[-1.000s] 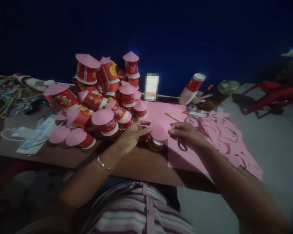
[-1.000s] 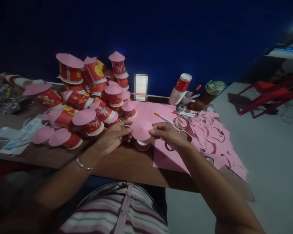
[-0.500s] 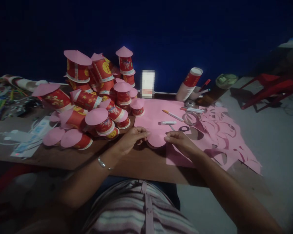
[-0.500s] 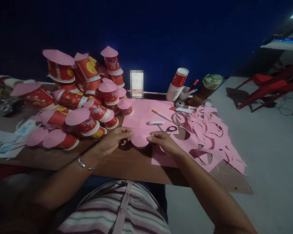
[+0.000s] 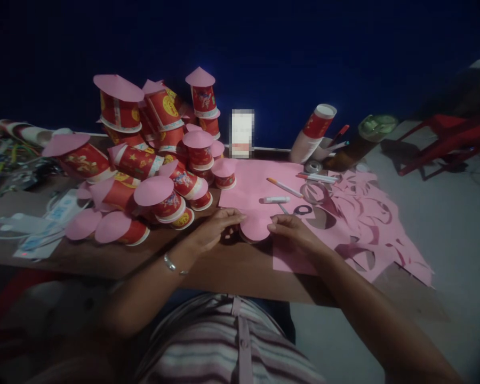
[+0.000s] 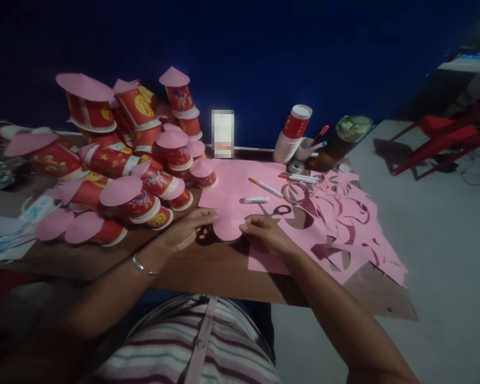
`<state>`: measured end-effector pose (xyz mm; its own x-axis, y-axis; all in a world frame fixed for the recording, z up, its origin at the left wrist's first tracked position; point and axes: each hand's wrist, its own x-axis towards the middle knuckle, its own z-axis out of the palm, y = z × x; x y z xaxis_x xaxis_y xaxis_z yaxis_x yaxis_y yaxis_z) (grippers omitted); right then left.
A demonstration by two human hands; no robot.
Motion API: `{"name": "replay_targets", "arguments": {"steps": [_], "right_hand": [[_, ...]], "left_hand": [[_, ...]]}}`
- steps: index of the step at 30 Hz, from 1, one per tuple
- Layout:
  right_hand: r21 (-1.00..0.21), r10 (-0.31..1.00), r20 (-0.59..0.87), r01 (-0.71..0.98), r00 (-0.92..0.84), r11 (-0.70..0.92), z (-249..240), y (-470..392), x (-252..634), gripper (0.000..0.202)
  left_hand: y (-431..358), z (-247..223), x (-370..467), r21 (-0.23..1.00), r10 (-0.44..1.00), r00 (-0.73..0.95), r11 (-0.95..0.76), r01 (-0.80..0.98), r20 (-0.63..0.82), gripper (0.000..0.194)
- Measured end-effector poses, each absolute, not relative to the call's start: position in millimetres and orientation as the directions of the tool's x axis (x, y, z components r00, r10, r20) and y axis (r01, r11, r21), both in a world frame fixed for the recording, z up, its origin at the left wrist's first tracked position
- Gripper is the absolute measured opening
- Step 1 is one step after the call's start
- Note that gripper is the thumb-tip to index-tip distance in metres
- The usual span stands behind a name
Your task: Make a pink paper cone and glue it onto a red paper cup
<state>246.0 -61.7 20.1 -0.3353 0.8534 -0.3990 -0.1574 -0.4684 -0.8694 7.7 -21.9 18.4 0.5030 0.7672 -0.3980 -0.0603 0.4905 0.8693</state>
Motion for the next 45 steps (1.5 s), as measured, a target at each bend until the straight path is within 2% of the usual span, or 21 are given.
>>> {"name": "replay_targets", "arguments": {"steps": [10,21,33,39,45], "right_hand": [[-0.918,0.88,-0.35,-0.07,-0.321,-0.391,28.3,-62.0,246.4,0.044],[-0.932,0.893,-0.324,-0.058,-0.313,-0.359,28.5,-62.3,246.3,0.046],[-0.926,0.874,-0.303,-0.099,-0.379,-0.364,10.4,-57.0,251.6,0.038],[-0.926,0.881,-0.315,-0.089,-0.354,-0.367,11.0,-57.5,250.2,0.041],[-0.95,0.909,-0.303,0.014,-0.287,-0.313,17.2,-60.5,254.4,0.043]], "left_hand": [[-23.3,18.1,9.0,0.842,0.746,0.506,0.535,-0.068,-0.433,0.041],[-23.9,13.8,11.1,0.801,0.725,0.535,0.582,-0.139,-0.434,0.047],[-23.5,12.0,10.2,0.762,0.701,0.549,0.625,-0.167,-0.455,0.046],[-24.9,12.8,10.1,0.75,0.697,0.548,0.637,-0.178,-0.463,0.045],[-25.9,8.1,7.0,0.784,0.721,0.55,0.594,-0.178,-0.421,0.041]]}}
